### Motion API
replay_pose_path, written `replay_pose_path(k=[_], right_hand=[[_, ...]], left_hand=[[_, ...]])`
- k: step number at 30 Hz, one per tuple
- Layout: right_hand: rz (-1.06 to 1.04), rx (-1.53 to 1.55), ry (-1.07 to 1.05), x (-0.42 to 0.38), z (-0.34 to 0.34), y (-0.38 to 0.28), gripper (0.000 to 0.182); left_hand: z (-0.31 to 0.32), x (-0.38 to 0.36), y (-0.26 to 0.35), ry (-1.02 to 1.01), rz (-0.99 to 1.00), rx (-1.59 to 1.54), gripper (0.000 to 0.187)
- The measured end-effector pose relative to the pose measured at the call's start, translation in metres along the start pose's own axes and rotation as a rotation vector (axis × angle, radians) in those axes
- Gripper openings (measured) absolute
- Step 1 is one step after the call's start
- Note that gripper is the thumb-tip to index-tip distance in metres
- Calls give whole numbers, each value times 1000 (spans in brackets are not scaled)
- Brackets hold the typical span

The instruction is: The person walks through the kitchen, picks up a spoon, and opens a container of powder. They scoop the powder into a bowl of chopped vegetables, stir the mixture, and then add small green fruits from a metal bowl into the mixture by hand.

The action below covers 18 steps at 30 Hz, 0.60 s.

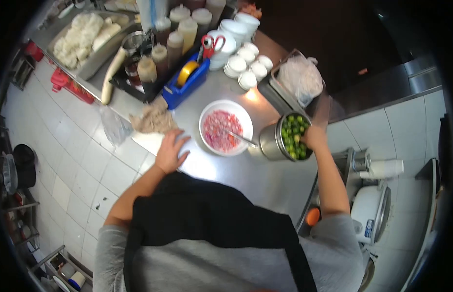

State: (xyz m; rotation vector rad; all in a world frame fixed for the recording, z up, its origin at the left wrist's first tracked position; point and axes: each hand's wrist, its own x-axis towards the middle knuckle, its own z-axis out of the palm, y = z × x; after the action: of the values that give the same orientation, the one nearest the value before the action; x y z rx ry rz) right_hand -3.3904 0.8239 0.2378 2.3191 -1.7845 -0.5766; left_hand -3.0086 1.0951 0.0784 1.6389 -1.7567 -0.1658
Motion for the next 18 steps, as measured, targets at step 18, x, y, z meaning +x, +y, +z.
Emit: replay_pose_path(k=[18], right_hand=[[-21,619,246,-22,6,26,23]], left_hand=[[3,318,14,-108,133,813,25]])
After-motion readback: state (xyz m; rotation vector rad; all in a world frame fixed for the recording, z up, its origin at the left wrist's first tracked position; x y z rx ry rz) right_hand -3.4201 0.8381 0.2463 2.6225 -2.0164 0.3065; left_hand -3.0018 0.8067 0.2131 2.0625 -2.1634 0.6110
